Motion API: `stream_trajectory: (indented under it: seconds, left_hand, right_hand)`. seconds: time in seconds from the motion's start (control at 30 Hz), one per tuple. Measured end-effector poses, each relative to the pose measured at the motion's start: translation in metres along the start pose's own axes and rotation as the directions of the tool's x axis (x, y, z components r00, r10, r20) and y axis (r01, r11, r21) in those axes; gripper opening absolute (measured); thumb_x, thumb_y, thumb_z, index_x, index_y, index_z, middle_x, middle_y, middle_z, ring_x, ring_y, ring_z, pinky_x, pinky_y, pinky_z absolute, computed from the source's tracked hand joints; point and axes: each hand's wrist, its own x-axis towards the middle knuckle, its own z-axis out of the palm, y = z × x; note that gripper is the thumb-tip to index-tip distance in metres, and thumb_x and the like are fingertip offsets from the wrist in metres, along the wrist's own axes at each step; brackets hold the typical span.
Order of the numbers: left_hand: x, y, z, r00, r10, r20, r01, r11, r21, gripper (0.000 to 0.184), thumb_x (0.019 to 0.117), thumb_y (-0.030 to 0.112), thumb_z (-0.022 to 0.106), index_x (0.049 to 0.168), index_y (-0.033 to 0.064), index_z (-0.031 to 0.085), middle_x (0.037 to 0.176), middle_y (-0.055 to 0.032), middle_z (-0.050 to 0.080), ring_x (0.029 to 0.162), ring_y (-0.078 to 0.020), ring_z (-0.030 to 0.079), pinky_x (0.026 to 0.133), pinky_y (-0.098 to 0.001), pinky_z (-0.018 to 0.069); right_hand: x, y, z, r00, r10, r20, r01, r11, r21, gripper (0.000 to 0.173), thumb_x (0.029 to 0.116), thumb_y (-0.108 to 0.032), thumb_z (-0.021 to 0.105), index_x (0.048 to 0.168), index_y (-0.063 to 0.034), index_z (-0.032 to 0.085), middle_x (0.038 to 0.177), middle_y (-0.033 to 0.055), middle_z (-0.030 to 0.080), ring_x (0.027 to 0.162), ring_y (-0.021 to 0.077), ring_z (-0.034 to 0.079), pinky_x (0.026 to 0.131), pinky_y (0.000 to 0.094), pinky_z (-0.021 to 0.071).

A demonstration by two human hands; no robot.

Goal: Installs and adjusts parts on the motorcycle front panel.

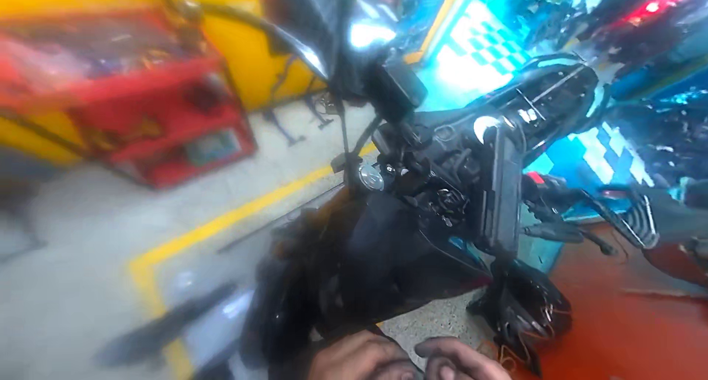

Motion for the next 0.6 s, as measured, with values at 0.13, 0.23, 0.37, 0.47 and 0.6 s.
stream_trajectory:
  seconds: [0.13,0.23,0.37,0.47,0.6]
  left_hand:
    - [0.03,-0.012,-0.01,0.971,-0.026,-0.237,-0.003,0.992,-0.123,0.016,0.0911,0.016,0.078,0.1,0.0035,0.078,0.097,-0.0047,0.076,0.088,-0.0048,0.071,0.078,-0.0211,0.0611]
    - [0.044,-0.02,-0.018,0.95,-0.005,-0.311,-0.039,0.99,-0.135,0.016,0.0923,0.018,0.077,0.104,0.0071,0.079,0.102,-0.0027,0.075,0.089,-0.0057,0.071,0.077,-0.0211,0.0621]
    - [0.051,-0.03,-0.023,0.948,-0.008,-0.319,-0.051,0.983,-0.177,0.018,0.0962,0.02,0.072,0.11,0.0121,0.08,0.106,0.0,0.074,0.087,-0.0061,0.071,0.073,-0.0208,0.0628]
    - [0.062,-0.04,-0.023,0.941,0.014,-0.339,-0.086,0.976,-0.198,0.017,0.0959,0.022,0.071,0.108,0.0138,0.08,0.104,0.0029,0.075,0.088,-0.0065,0.072,0.075,-0.0222,0.0638]
    - [0.086,-0.036,-0.019,0.934,0.03,-0.356,-0.1,0.979,-0.178,0.015,0.0938,0.023,0.07,0.104,0.014,0.077,0.094,0.0078,0.074,0.081,-0.0021,0.071,0.07,-0.0201,0.0627]
  right_hand:
    - [0.024,-0.054,-0.023,0.903,-0.429,-0.033,0.336,0.751,-0.568,0.035,0.1096,-0.037,0.044,0.115,-0.0187,0.072,0.096,-0.0099,0.064,0.089,-0.0057,0.057,0.08,0.0137,0.0462]
    - [0.065,-0.093,-0.034,0.857,-0.512,0.064,0.298,0.389,-0.872,0.05,0.0967,-0.057,0.062,0.133,-0.0229,0.063,0.105,-0.0023,0.06,0.095,0.0042,0.058,0.082,0.0238,0.0506]
    - [0.119,-0.109,-0.047,0.902,-0.328,0.28,0.329,0.105,-0.938,0.076,0.0826,-0.068,0.073,0.141,-0.0196,0.061,0.112,0.0038,0.058,0.098,0.0152,0.057,0.08,0.0359,0.053]
    - [0.137,-0.105,-0.05,0.923,-0.193,0.334,0.353,0.077,-0.932,0.074,0.08,-0.071,0.071,0.134,-0.0209,0.065,0.11,0.0016,0.056,0.1,0.0136,0.056,0.08,0.0333,0.0531]
    - [0.141,-0.107,-0.047,0.94,-0.129,0.316,0.326,0.07,-0.943,0.074,0.078,-0.071,0.072,0.131,-0.0192,0.066,0.116,0.0032,0.056,0.108,0.0153,0.055,0.086,0.0346,0.0532]
